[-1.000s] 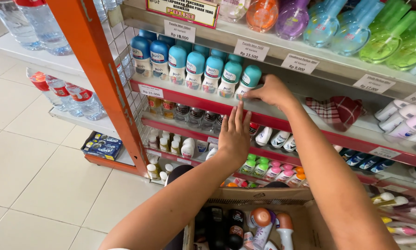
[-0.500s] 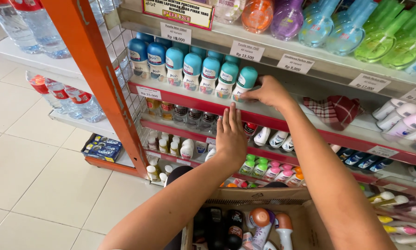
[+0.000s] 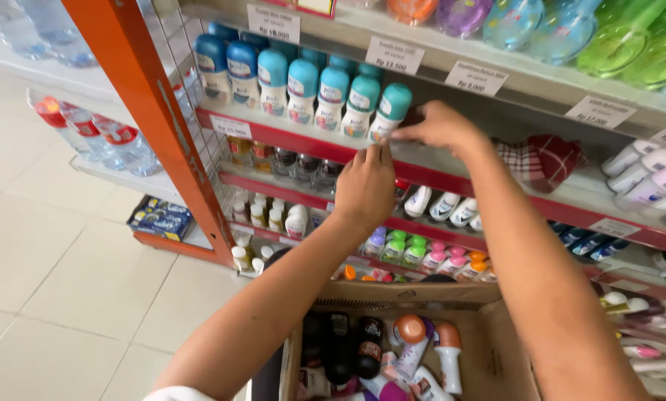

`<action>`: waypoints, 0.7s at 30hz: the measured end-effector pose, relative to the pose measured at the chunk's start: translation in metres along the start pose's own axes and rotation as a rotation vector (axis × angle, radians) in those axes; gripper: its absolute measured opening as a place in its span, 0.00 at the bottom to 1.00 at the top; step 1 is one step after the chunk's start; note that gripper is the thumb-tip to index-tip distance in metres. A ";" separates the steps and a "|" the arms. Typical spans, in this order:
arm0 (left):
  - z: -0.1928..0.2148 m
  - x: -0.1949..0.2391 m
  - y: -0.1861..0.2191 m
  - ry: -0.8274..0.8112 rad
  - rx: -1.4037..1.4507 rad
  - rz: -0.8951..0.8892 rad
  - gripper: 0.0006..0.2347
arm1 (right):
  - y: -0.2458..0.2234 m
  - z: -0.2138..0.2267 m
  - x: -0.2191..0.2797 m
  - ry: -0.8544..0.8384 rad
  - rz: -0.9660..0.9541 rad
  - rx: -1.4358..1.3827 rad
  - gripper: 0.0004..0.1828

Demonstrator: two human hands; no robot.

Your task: Clean and restock roll-on deodorant bottles on a grocery store shelf.

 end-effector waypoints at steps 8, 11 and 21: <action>0.029 -0.003 0.026 -0.130 0.182 0.042 0.04 | -0.033 0.033 0.130 0.462 0.280 0.597 0.27; 0.049 0.013 0.063 -0.443 0.405 -0.044 0.08 | -0.062 0.030 0.208 0.511 0.413 0.571 0.19; -0.010 0.146 0.118 -1.554 0.425 0.053 0.13 | -0.017 -0.089 0.292 -0.643 0.190 0.581 0.22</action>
Point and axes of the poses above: each hand's wrist, its own x-axis away from the middle knuckle, its own z-axis out of the back of the hand, y = z × x, the point moved 6 cm from there along -x, towards the middle knuckle, and after that the axes turned 10 degrees about x, right-handed, at the moved point
